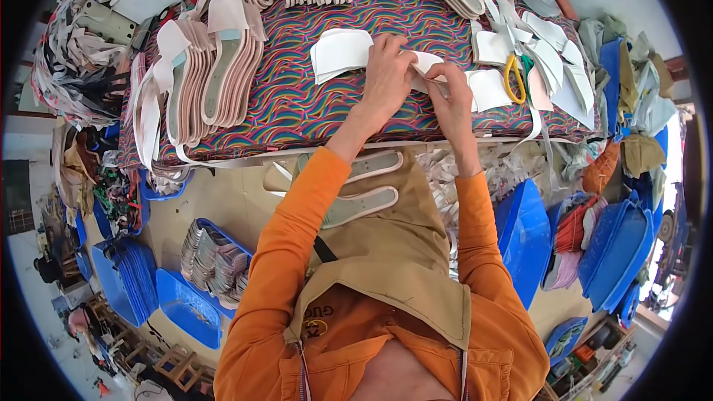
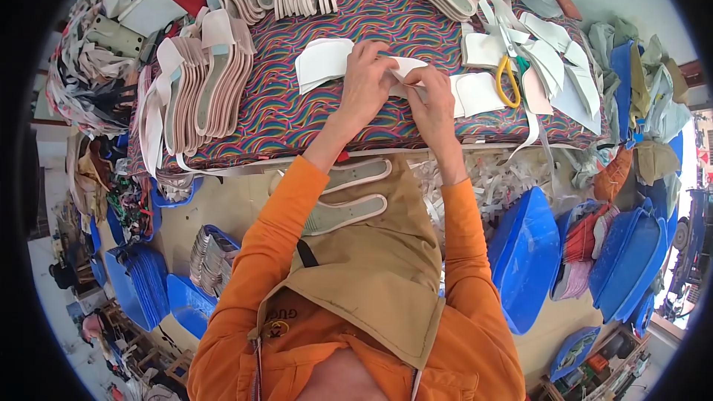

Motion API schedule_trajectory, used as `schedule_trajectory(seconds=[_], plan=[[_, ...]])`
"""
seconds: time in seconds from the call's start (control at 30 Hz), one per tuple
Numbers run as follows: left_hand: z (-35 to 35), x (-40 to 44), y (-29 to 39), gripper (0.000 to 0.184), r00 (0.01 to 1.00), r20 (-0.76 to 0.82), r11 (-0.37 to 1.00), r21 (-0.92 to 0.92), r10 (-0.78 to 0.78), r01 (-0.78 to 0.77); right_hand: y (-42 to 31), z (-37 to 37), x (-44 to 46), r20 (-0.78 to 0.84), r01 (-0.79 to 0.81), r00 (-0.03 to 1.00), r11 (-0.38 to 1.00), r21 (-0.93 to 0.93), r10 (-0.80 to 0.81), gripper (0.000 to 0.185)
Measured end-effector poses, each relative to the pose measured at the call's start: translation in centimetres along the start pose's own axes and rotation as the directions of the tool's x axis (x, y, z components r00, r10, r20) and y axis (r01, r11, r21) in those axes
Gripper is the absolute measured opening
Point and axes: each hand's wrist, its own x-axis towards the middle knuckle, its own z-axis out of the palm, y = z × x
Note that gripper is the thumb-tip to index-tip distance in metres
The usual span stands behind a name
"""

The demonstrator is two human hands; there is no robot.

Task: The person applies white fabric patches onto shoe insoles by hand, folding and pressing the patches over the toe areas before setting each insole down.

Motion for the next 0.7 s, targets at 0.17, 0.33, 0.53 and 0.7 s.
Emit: schedule_trajectory(seconds=[0.17, 0.33, 0.53, 0.7], plan=[[-4.1, -1.1, 1.2, 0.019, 0.984, 0.054, 0.800, -0.576, -0.169, 0.169, -1.3, -1.1, -0.1, 0.088, -0.222, 0.973, 0.965, 0.136, 0.212, 0.028], [-14.5, -4.5, 1.4, 0.031, 0.771, 0.245, 0.138, -0.909, -0.588, 0.393, -5.3, -0.7, -3.2, 0.132, 0.187, 0.976, 0.975, -0.119, -0.171, 0.034], [-20.7, -10.6, 0.1, 0.046, 0.654, 0.241, -0.135, -0.968, -0.717, 0.210, -8.0, 4.1, -12.1, 0.588, 0.316, 0.777, 0.947, -0.057, -0.224, 0.051], [-20.5, -15.8, -1.8, 0.042, 0.561, 0.294, -0.248, -0.956, -0.774, 0.160, -5.3, 8.3, -14.8, 0.620, 0.377, 0.761, 0.908, -0.182, -0.192, 0.062]])
